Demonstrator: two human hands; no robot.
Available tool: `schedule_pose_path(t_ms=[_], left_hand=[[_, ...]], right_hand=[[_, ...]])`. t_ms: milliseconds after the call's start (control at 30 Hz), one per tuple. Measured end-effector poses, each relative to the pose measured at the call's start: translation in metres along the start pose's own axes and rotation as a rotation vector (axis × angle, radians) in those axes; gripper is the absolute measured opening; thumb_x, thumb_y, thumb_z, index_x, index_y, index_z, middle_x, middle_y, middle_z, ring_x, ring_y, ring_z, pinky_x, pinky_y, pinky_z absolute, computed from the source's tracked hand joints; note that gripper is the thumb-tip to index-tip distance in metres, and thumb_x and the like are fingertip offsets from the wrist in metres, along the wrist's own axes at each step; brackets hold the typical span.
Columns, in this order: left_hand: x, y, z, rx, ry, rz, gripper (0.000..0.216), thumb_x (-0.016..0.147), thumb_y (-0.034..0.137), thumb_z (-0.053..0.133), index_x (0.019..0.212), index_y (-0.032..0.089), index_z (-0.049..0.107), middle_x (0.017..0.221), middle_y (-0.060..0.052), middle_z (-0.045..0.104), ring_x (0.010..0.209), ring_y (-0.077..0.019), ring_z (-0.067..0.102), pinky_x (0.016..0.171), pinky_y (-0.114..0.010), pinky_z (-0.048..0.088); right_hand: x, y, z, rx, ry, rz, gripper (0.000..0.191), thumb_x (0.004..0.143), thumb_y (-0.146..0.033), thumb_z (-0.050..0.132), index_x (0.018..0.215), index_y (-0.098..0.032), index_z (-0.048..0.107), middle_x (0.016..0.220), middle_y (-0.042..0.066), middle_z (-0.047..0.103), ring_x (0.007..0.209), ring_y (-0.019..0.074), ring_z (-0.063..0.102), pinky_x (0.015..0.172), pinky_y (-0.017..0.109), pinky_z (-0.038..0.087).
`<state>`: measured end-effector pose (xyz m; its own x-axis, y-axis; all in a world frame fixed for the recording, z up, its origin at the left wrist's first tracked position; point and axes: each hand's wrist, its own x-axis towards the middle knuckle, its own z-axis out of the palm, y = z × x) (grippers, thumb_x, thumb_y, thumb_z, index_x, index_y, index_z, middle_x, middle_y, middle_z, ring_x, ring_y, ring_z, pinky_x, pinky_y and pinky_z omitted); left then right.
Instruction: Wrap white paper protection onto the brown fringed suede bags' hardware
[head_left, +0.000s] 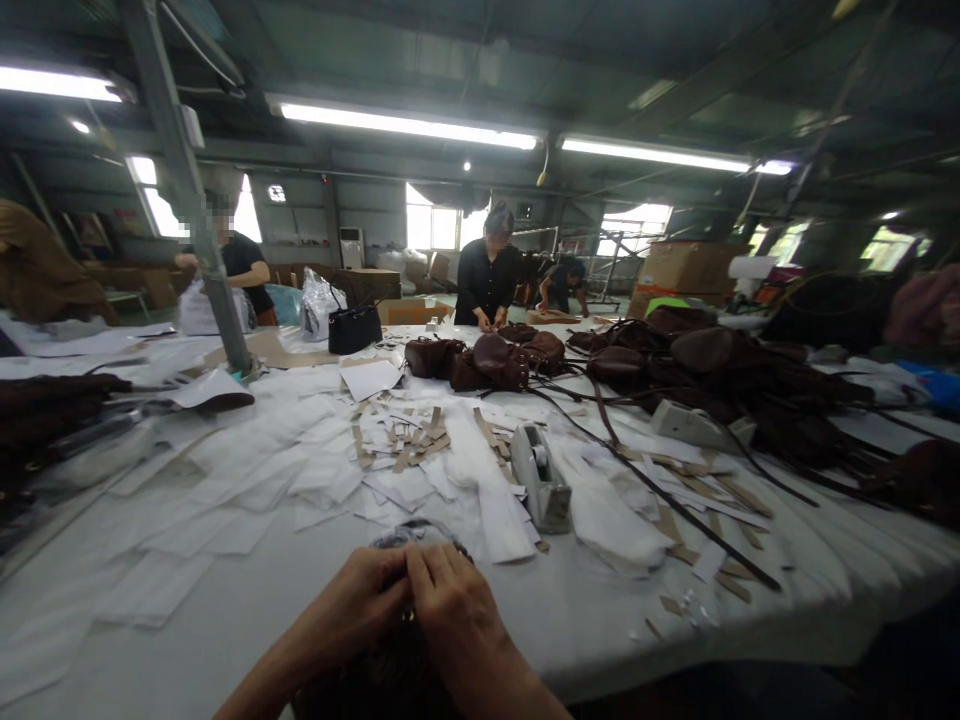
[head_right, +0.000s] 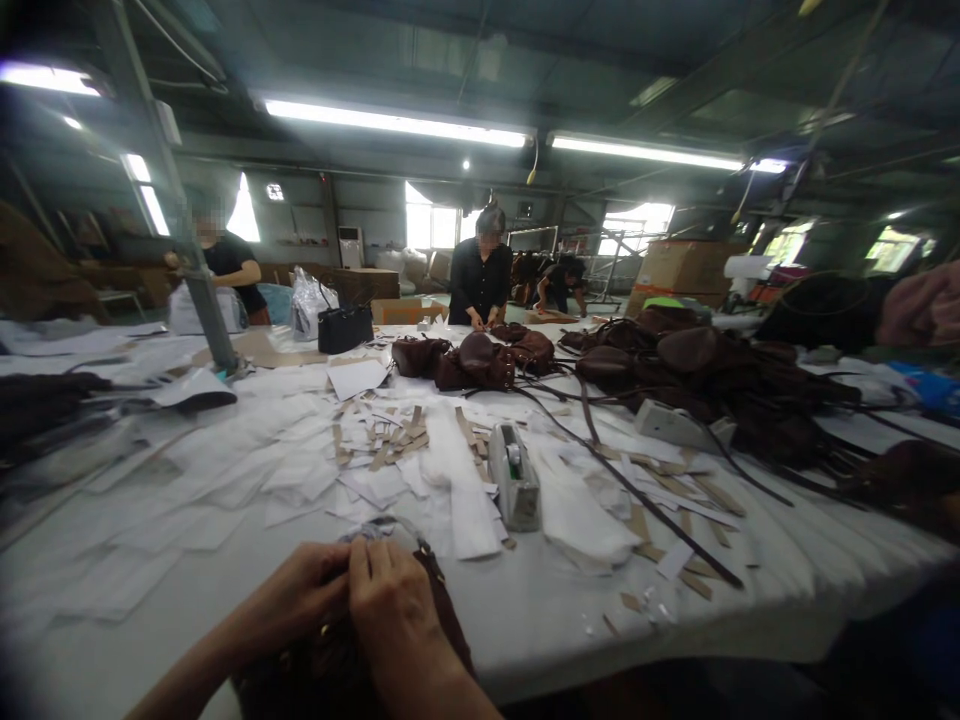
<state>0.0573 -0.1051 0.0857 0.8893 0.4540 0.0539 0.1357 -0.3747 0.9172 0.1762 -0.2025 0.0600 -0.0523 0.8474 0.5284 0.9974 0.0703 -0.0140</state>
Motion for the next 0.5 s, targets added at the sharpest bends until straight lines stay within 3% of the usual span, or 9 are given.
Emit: schedule_pose_path(t_ms=[100,200,300,400,500], left_hand=[[-0.002,0.0,-0.01,-0.051,-0.082,-0.024,0.02,0.082,0.029,0.053,0.082,0.012,0.064,0.07,0.001,0.057,0.064,-0.0132,0.046,0.058,-0.021,0.039],[-0.007,-0.007,-0.022,-0.101,-0.17,-0.054,0.027,0.081,0.033,0.057,0.097,0.012,0.065,0.074,0.0,0.058,0.064,-0.0135,0.048,0.059,-0.023,0.041],[-0.014,-0.02,-0.032,-0.131,-0.132,-0.088,0.042,0.08,0.037,0.061,0.115,0.015,0.059,0.084,-0.003,0.062,0.071,-0.0159,0.052,0.063,-0.024,0.044],[-0.024,-0.034,-0.04,-0.141,-0.107,-0.119,0.036,0.082,0.042,0.06,0.103,0.014,0.064,0.078,0.0,0.059,0.069,-0.0143,0.049,0.061,-0.022,0.04],[-0.038,-0.049,-0.047,-0.208,-0.147,-0.161,0.039,0.083,0.05,0.057,0.083,0.012,0.063,0.064,0.004,0.048,0.058,-0.0095,0.038,0.051,-0.019,0.029]], right_hand=[[0.003,0.0,0.005,-0.025,-0.066,-0.046,0.026,0.075,0.001,0.06,0.096,-0.014,0.059,0.085,0.007,0.064,0.074,0.0234,0.06,0.062,0.033,0.05],[0.008,0.004,0.002,0.035,-0.089,-0.049,0.028,0.076,0.003,0.057,0.097,-0.016,0.058,0.093,0.008,0.064,0.083,0.0232,0.061,0.071,0.032,0.051],[0.012,0.011,0.0,0.126,-0.109,0.05,0.031,0.078,0.005,0.051,0.1,-0.015,0.058,0.105,0.011,0.062,0.095,0.0233,0.061,0.08,0.032,0.051],[0.011,0.02,0.003,0.326,-0.15,0.155,0.03,0.08,0.002,0.048,0.101,-0.015,0.06,0.099,0.01,0.065,0.093,0.0228,0.062,0.08,0.033,0.052],[0.004,0.026,0.01,0.594,-0.094,0.25,0.035,0.079,-0.002,0.049,0.109,-0.016,0.06,0.102,0.009,0.067,0.096,0.0218,0.063,0.085,0.035,0.05]])
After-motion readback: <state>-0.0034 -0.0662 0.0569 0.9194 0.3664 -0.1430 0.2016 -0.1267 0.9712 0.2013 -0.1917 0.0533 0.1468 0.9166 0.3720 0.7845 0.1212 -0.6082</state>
